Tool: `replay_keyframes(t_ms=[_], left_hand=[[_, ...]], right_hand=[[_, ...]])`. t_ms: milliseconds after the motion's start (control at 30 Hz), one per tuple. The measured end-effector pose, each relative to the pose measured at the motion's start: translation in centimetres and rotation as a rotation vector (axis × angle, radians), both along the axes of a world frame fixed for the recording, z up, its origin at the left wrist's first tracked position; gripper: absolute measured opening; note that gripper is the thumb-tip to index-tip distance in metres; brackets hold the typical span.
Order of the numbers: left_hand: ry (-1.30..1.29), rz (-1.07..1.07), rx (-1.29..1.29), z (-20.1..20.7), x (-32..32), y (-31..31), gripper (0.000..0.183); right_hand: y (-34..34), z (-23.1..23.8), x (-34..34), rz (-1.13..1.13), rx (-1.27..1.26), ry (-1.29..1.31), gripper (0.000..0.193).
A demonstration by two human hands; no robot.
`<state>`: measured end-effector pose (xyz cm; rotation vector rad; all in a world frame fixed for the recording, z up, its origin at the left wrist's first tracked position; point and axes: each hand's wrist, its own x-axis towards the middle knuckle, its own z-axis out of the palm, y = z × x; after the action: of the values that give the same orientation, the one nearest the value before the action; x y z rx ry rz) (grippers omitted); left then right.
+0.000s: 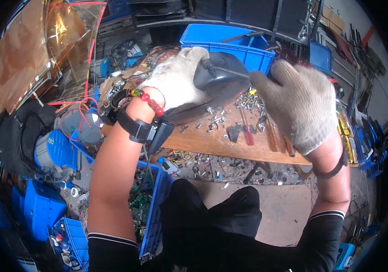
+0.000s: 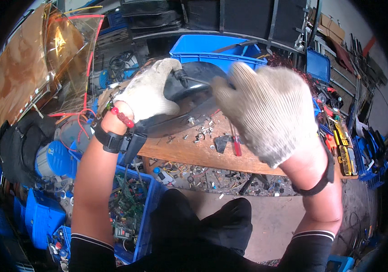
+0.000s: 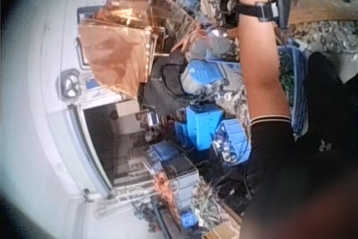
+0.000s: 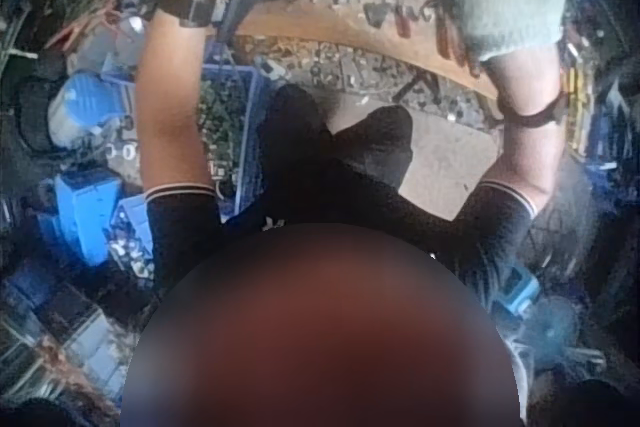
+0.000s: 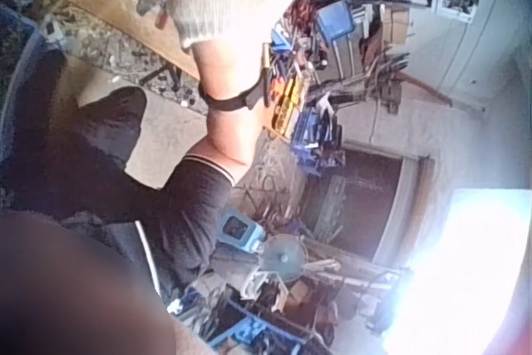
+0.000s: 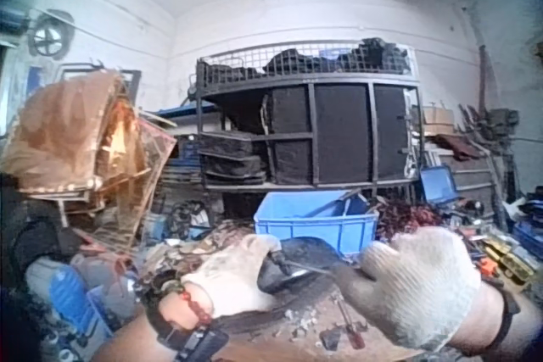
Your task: Disassembling and inspecting a hub motor or similar electronic component using a screwdriver at a low workbench.
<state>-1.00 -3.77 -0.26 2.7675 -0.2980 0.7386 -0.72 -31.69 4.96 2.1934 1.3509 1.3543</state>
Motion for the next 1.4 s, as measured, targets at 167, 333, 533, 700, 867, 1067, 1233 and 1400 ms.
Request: replay_keyframes(t_ms=[167,333,533,700,867,1067,1233,1400], left_hand=[[0.086,-0.007,-0.008,0.7,0.0,-0.9,0.076],[0.025,-0.056,0.004,0.2,0.1,-1.3,0.077],[0.101,-0.012,-0.023,0.8,-0.1,-1.4,0.076],[0.061,-0.047,-0.003,0.8,-0.6,-2.0,0.076],[0.087,-0.01,0.025,0.8,-1.8,-1.1,0.076],[0.04,-0.036,0.022,-0.4,-1.6,-0.3,0.077],[0.025,-0.052,0.04,-0.5,-1.4,-0.4,0.067],[-0.007,-0.123,0.062,-1.1,-1.2,-0.7,0.072]], right_hand=[[1.1,4.9,2.0,0.239,-0.176,-0.083,0.014],[5.4,11.8,-3.7,-0.318,-0.63,0.17,0.008],[6.0,11.3,-4.4,-0.334,-0.742,-0.144,0.01],[6.3,14.4,0.5,-0.265,-0.685,0.265,0.021],[6.2,14.2,1.7,-0.104,-0.537,0.592,0.021],[5.0,13.3,4.6,-0.015,-0.487,0.714,0.024],[1.6,7.9,8.6,0.298,-0.312,0.224,0.023],[-0.6,6.1,11.5,0.221,-0.167,0.907,0.035]])
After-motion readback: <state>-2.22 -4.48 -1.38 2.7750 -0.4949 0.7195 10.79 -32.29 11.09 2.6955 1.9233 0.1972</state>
